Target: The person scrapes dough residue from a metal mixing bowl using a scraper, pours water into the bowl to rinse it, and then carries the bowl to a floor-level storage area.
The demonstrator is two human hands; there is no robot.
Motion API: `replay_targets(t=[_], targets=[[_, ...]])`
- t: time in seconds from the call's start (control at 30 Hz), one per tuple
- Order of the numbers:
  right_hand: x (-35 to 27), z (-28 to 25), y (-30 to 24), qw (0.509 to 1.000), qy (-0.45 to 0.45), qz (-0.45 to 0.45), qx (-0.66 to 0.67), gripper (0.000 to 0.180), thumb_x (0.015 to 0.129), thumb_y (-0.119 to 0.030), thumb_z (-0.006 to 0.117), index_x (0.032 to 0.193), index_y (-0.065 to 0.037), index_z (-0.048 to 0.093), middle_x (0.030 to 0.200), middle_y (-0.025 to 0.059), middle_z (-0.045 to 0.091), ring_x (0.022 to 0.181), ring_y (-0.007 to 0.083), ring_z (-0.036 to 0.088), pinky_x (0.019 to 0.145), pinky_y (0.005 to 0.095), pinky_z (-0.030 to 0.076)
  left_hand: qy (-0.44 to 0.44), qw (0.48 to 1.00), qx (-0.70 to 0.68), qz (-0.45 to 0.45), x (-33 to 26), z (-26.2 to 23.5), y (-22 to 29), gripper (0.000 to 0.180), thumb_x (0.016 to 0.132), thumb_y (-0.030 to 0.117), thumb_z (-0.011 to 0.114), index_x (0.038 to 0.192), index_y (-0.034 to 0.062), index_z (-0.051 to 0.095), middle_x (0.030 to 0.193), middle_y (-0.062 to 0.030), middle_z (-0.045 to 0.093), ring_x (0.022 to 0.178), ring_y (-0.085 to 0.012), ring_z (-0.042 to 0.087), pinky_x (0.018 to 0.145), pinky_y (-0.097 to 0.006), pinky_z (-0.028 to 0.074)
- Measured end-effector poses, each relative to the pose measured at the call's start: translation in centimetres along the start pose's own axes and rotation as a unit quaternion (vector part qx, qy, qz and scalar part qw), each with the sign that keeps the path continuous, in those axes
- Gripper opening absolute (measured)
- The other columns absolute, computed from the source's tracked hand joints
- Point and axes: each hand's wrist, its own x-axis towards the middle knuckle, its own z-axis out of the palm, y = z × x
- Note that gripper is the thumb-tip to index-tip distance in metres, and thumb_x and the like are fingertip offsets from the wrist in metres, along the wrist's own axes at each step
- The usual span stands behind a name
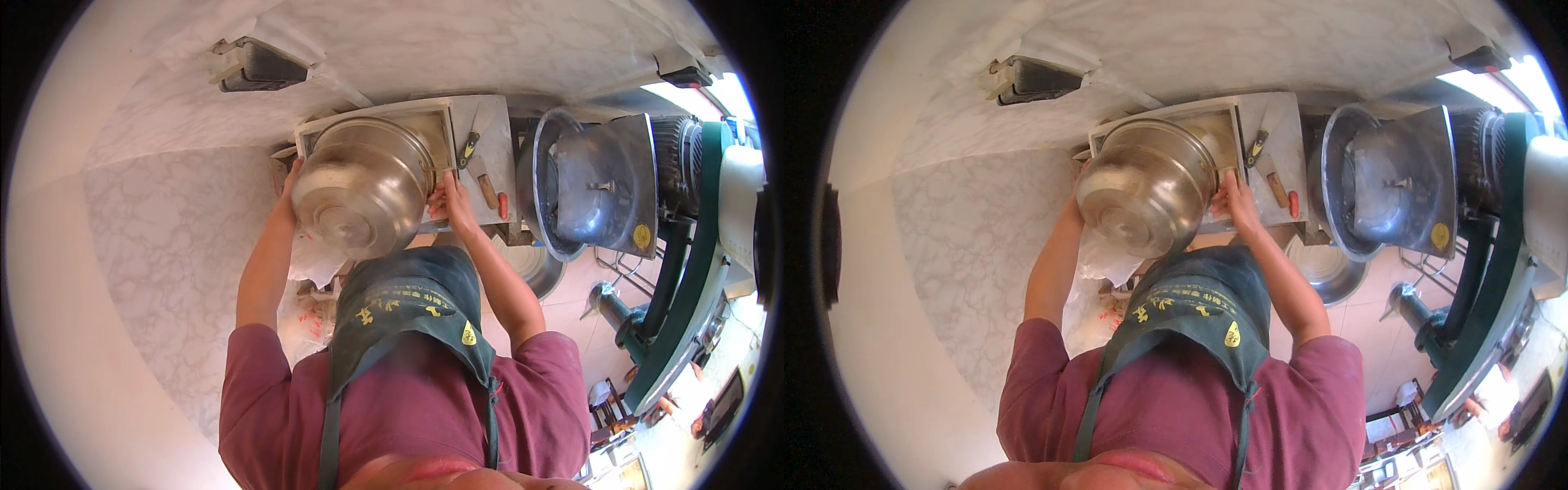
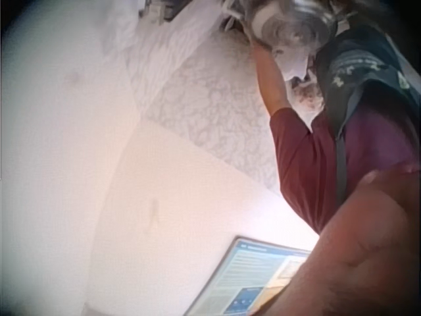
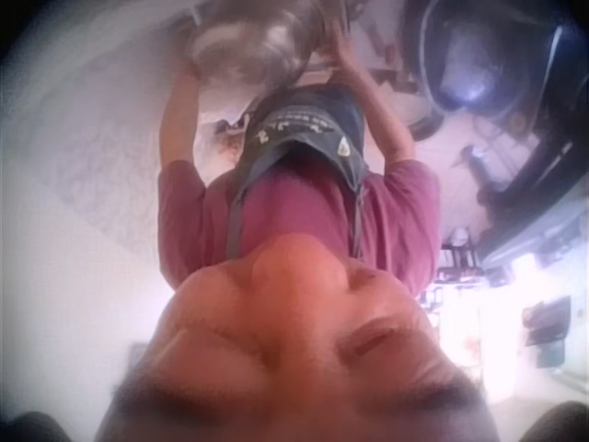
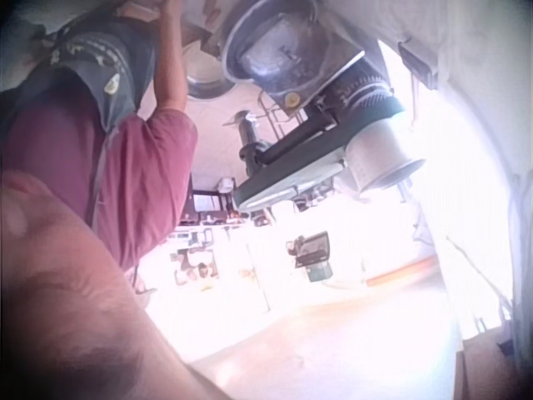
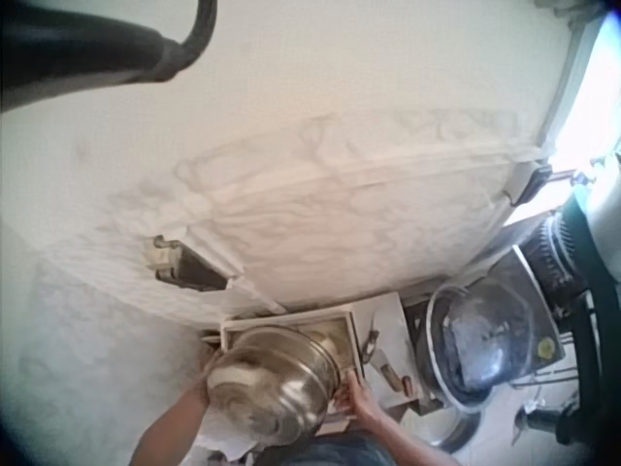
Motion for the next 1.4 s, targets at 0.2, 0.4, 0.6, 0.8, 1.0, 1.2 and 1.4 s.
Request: replay_targets(t=[0.2, 0.4, 0.6, 0.8, 1.0, 1.2, 1.4], targets=[[3.0, 0.0, 2.2, 0.987, 0.136, -0.022, -0.08, 0.058, 0.102, -0.056, 0.049, 0.09, 0.0, 0.058, 0.068, 0.0108, 0.061, 0.04, 0.0167, 0.054, 0.034, 0.0304, 0.04, 0.09, 0.975, 0.184, 0.092, 2.1, -3.3, -0.6, 0.069, 0.095, 0.069, 0.049, 0.104, 0.0037, 0.069, 0.104, -0.0084, 0.07, 0.093, -0.0208, 0.067, 0.085, -0.035, 0.052], [5.8, -0.3, 2.0, 0.985, 0.147, 0.019, -0.088, 0.046, 0.104, -0.04, 0.051, 0.085, 0.0, 0.062, 0.063, 0.0112, 0.063, 0.038, 0.0159, 0.051, 0.034, 0.0319, 0.038, -0.202, 0.969, 0.051, 0.135, 5.1, -12.2, -0.5, 0.061, 0.104, 0.062, 0.034, 0.095, 0.0097, 0.063, 0.098, -0.0036, 0.066, 0.094, -0.0158, 0.061, 0.085, -0.033, 0.05], [6.2, -3.1, 1.3, 0.984, 0.118, 0.093, -0.094, 0.049, 0.101, -0.046, 0.052, 0.081, -0.002, 0.06, 0.061, 0.0083, 0.061, 0.04, 0.0129, 0.049, 0.036, 0.0285, 0.036, 0.05, 0.968, 0.182, 0.165, 2.6, -2.0, -4.0, 0.056, 0.109, 0.047, 0.031, 0.117, 0.003, 0.064, 0.11, -0.0089, 0.069, 0.098, -0.0189, 0.066, 0.087, -0.034, 0.054], [6.8, 0.1, -1.9, 0.993, 0.109, 0.023, -0.051, 0.042, 0.101, -0.042, 0.057, 0.083, -0.003, 0.06, 0.065, 0.0074, 0.061, 0.047, 0.014, 0.052, 0.041, 0.0288, 0.038, 0.021, 0.972, 0.078, 0.22, 3.6, -4.0, -5.9, 0.051, 0.109, 0.04, 0.036, 0.128, -0.0005, 0.06, 0.117, -0.0113, 0.069, 0.105, -0.0215, 0.067, 0.09, -0.038, 0.056], [1.4, -2.7, -6.5, 0.838, 0.217, -0.388, -0.317, 0.044, 0.106, -0.035, 0.042, 0.117, 0.003, 0.063, 0.115, 0.0174, 0.067, 0.109, 0.0267, 0.062, 0.1, 0.0394, 0.046, 0.024, 0.971, 0.083, 0.221, 2.8, -4.9, -6.3, 0.052, 0.108, 0.043, 0.038, 0.129, 0.0002, 0.058, 0.118, -0.0114, 0.068, 0.106, -0.0219, 0.067, 0.09, -0.038, 0.056], [2.9, 7.4, -6.1, 0.915, 0.093, -0.386, -0.078, 0.051, 0.109, -0.034, 0.033, 0.136, 0.002, 0.057, 0.143, 0.0147, 0.056, 0.136, 0.0258, 0.048, 0.118, 0.0388, 0.03, 0.015, 0.969, 0.084, 0.234, 5.2, -3.3, -7.1, 0.053, 0.106, 0.045, 0.04, 0.131, 0.001, 0.057, 0.118, -0.0116, 0.067, 0.108, -0.0223, 0.066, 0.091, -0.038, 0.056], [3.5, -0.3, -6.6, 0.878, 0.132, -0.395, -0.237, 0.051, 0.107, -0.029, 0.032, 0.14, 0.003, 0.053, 0.143, 0.0147, 0.057, 0.137, 0.0253, 0.048, 0.12, 0.0381, 0.027, 0.007, 0.969, 0.091, 0.231, 4.4, -3.6, -5.8, 0.054, 0.105, 0.047, 0.041, 0.132, 0.0018, 0.056, 0.119, -0.0117, 0.067, 0.109, -0.0226, 0.066, 0.092, -0.038, 0.055]])
